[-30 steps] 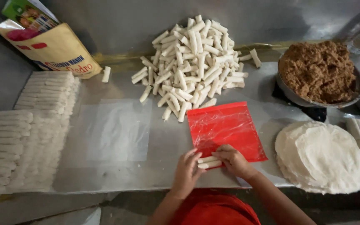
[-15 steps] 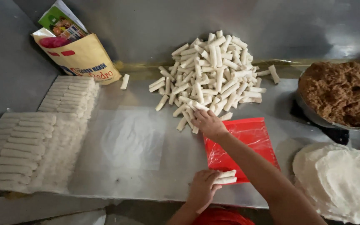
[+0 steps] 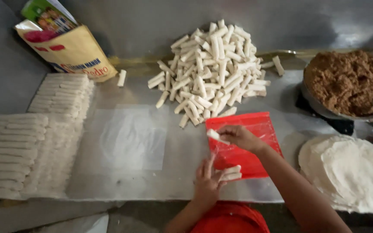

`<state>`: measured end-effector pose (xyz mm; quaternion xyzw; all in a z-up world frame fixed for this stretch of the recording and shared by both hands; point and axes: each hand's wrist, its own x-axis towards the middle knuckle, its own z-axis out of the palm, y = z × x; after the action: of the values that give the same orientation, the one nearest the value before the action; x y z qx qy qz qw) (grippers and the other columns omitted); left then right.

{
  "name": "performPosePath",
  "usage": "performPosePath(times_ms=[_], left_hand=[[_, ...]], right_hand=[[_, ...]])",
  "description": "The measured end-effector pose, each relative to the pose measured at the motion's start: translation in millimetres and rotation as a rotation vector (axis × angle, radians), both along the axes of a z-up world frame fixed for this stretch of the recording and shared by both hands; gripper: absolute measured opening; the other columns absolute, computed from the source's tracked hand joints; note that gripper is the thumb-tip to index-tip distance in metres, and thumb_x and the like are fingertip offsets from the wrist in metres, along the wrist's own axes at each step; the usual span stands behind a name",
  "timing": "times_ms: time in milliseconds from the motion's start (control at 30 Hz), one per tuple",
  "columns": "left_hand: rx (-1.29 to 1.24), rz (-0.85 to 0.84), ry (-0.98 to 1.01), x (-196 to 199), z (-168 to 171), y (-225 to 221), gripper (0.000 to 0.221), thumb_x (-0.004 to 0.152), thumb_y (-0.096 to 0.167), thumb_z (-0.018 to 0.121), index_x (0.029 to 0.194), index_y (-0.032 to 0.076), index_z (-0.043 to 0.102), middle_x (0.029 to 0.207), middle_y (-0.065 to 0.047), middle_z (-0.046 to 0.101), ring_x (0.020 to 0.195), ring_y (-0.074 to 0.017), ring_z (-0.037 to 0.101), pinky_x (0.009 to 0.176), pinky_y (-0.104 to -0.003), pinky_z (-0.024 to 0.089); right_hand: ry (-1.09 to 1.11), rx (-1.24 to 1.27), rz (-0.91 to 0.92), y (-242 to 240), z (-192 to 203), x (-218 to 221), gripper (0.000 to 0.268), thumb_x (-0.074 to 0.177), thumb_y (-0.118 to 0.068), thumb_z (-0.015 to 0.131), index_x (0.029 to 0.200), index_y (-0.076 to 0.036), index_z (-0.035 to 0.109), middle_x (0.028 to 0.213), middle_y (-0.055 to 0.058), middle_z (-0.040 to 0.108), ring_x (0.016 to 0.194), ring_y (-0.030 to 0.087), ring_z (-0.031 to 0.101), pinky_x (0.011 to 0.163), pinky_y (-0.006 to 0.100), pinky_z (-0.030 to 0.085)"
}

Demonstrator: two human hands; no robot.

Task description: The person takes prepared spring rolls from a pile and lines them up in rows on a red plastic sheet.

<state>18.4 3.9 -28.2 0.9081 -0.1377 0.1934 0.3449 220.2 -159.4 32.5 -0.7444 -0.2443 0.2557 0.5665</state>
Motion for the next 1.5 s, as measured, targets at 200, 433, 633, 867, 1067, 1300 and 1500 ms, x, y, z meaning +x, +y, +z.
performPosePath(times_ms=[200, 433, 633, 867, 1067, 1300, 1500], left_hand=[[-0.044, -0.136, 0.026, 4.4, 16.6, 4.6, 0.061, 0.111, 0.049, 0.025, 0.135, 0.012, 0.068, 0.166, -0.022, 0.030, 0.149, -0.0472, 0.032, 0.109, -0.057, 0.033], [-0.007, -0.158, 0.064, 5.9, 15.1, 1.3, 0.035, 0.085, 0.005, 0.078, 0.117, 0.001, 0.064, 0.141, -0.019, 0.060, 0.131, -0.0396, 0.052, 0.109, -0.053, 0.042], [-0.064, -0.189, 0.090, 6.9, 34.9, -2.9, 0.036, 0.087, 0.006, 0.070, 0.121, 0.001, 0.059, 0.136, -0.024, 0.058, 0.126, -0.0429, 0.053, 0.109, -0.055, 0.041], [0.130, -0.024, 0.165, 5.4, 19.8, -19.5, 0.056, 0.089, 0.018, 0.074, 0.138, 0.000, 0.054, 0.147, -0.024, 0.047, 0.131, -0.0449, 0.044, 0.110, -0.056, 0.038], [0.132, -0.013, 0.326, 6.4, 19.6, -21.5, 0.049, 0.098, 0.018, 0.061, 0.146, 0.011, 0.051, 0.167, -0.030, 0.008, 0.151, -0.0561, 0.010, 0.118, -0.069, 0.013], [0.093, -0.082, 0.332, 10.3, 12.7, -19.4, 0.052, 0.090, 0.012, 0.074, 0.135, 0.002, 0.053, 0.159, -0.024, 0.038, 0.148, -0.0436, 0.030, 0.119, -0.058, 0.023], [0.133, -0.048, 0.054, 7.5, 9.9, -18.8, 0.073, 0.082, 0.009, 0.079, 0.145, -0.005, 0.046, 0.151, -0.028, 0.048, 0.140, -0.0468, 0.042, 0.117, -0.060, 0.031]], right_hand=[[-0.550, -0.148, 0.378, -3.2, -0.1, -66.6, 0.009, 0.096, -0.014, 0.066, 0.096, -0.009, 0.073, 0.105, 0.006, 0.069, 0.089, 0.022, 0.065, 0.075, 0.034, 0.055], [-0.601, -0.781, 0.198, 23.8, 5.7, 23.9, 0.024, 0.097, 0.001, 0.053, 0.106, -0.011, 0.072, 0.113, 0.009, 0.071, 0.092, 0.026, 0.072, 0.071, 0.036, 0.060], [-0.821, -0.630, -0.295, 91.5, -10.7, 96.8, 0.036, 0.088, -0.020, 0.072, 0.122, -0.013, 0.072, 0.126, 0.015, 0.061, 0.129, 0.042, 0.045, 0.101, 0.056, 0.047], [-0.579, -0.219, -0.245, 46.6, 32.0, 32.6, 0.020, 0.098, -0.018, 0.068, 0.082, -0.009, 0.058, 0.087, 0.006, 0.059, 0.092, 0.025, 0.054, 0.080, 0.039, 0.044], [-0.593, -0.204, 0.265, -23.5, -15.3, -35.9, 0.014, 0.097, -0.011, 0.063, 0.083, -0.012, 0.064, 0.087, 0.004, 0.066, 0.078, 0.021, 0.062, 0.067, 0.035, 0.050], [-0.337, -0.717, 0.150, 19.6, 67.2, 4.4, 0.026, 0.107, -0.030, 0.048, 0.101, -0.013, 0.067, 0.095, 0.004, 0.071, 0.083, 0.017, 0.068, 0.077, 0.032, 0.056], [-0.169, -0.515, -0.239, 122.0, 118.8, 50.9, 0.041, 0.103, -0.013, 0.055, 0.144, -0.014, 0.053, 0.141, 0.009, 0.052, 0.087, 0.022, 0.074, 0.060, 0.028, 0.068]])
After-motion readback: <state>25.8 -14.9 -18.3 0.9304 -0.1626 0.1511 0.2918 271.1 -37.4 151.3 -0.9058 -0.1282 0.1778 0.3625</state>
